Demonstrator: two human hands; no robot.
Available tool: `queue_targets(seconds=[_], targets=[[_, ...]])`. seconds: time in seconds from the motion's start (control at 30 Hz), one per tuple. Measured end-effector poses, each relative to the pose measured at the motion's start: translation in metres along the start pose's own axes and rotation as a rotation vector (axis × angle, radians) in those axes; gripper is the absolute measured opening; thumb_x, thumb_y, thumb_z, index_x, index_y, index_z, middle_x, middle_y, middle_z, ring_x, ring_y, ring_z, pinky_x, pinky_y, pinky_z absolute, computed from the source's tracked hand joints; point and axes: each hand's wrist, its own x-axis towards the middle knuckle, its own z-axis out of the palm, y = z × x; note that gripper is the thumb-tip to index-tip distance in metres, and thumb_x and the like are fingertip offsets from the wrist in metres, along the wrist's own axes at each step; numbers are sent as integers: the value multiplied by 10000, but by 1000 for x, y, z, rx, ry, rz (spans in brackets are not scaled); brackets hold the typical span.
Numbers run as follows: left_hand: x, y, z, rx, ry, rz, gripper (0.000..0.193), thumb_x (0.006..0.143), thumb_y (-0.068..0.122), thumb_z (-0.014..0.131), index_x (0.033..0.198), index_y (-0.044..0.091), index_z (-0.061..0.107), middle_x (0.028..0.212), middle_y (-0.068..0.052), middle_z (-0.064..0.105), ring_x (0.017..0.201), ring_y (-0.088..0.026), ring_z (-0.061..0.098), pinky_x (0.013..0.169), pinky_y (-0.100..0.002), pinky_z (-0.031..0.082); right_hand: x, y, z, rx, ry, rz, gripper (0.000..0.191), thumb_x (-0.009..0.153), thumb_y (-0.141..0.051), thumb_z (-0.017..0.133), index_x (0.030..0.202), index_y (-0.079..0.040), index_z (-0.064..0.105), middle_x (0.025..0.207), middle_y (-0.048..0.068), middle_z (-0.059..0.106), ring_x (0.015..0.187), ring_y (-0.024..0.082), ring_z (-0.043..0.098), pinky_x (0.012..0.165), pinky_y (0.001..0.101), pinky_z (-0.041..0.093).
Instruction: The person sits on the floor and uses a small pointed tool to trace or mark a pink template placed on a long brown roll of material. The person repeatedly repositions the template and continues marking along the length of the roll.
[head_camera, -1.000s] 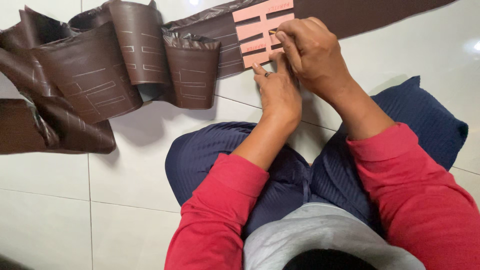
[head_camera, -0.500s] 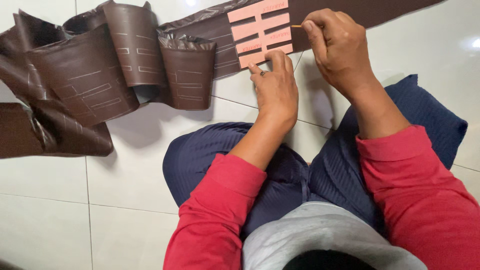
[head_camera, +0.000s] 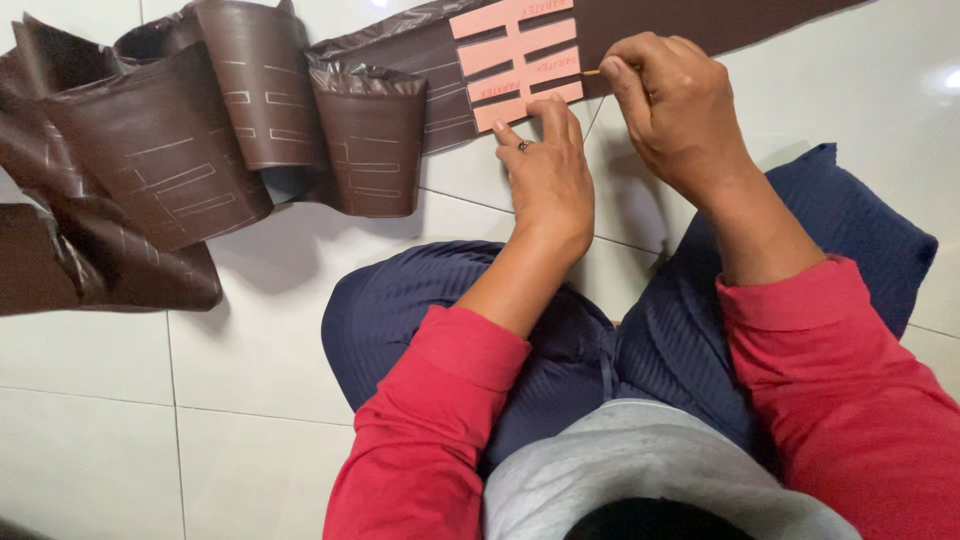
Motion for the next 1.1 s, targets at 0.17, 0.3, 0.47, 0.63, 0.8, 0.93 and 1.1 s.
queue_targets(seconds=[0.17, 0.3, 0.47, 0.63, 0.8, 0.93, 1.1], targets=[[-1, -1, 0, -14, -44, 18, 736, 966, 320, 530, 1545, -54, 271, 1482, -231, 339, 1236, -564, 558, 940, -481, 507, 0, -1, 0, 13, -2, 4, 109, 1143, -75, 646, 1056, -15, 670, 856, 113, 657, 853, 312, 633, 773, 425, 493], [-2, -1, 0, 23, -57, 51, 734, 973, 333, 500, 1544, -61, 262, 1502, -244, 315, 1264, -545, 534, 985, -523, 480, 3, -3, 3, 5, 0, -10, 109, 1153, -72, 648, 1059, -20, 665, 848, 108, 653, 857, 313, 631, 778, 428, 493], [-2, 3, 1, 20, -38, 46, 711, 977, 312, 497, 1549, -52, 284, 1574, -223, 279, 1245, -432, 571, 1093, -582, 404, 9, -15, 17, 83, -2, -29, 73, 1115, -72, 659, 1063, -22, 667, 907, 117, 665, 851, 315, 633, 762, 419, 499], [1, 5, 3, 11, -135, 5, 745, 942, 297, 516, 1556, -45, 267, 1546, -201, 288, 1230, -494, 578, 996, -506, 419, 9, -23, 25, 114, -26, -79, 76, 1106, -73, 662, 1055, -17, 653, 923, 133, 671, 888, 328, 634, 797, 420, 512], [1, 2, 3, -24, -43, -23, 725, 927, 289, 524, 1541, -4, 274, 1499, -201, 325, 1191, -509, 607, 965, -505, 439, 2, -17, 18, 93, -69, -40, 115, 1131, -99, 670, 1054, -15, 658, 953, 127, 679, 884, 329, 637, 788, 426, 509], [1, -2, -1, 2, -17, 17, 713, 938, 280, 539, 1533, -36, 306, 1464, -226, 374, 981, -392, 698, 1070, -522, 406, -4, -6, 3, 25, -35, 22, 85, 1123, -81, 648, 1074, -21, 683, 891, 120, 673, 862, 316, 641, 770, 419, 502], [2, -7, -3, -32, 26, 67, 570, 937, 249, 581, 1409, -50, 469, 1378, -193, 460, 777, -265, 717, 1049, -498, 456, -12, 2, -3, 42, -10, 84, 89, 1134, -87, 647, 1089, -24, 691, 902, 113, 664, 824, 287, 645, 744, 397, 507]])
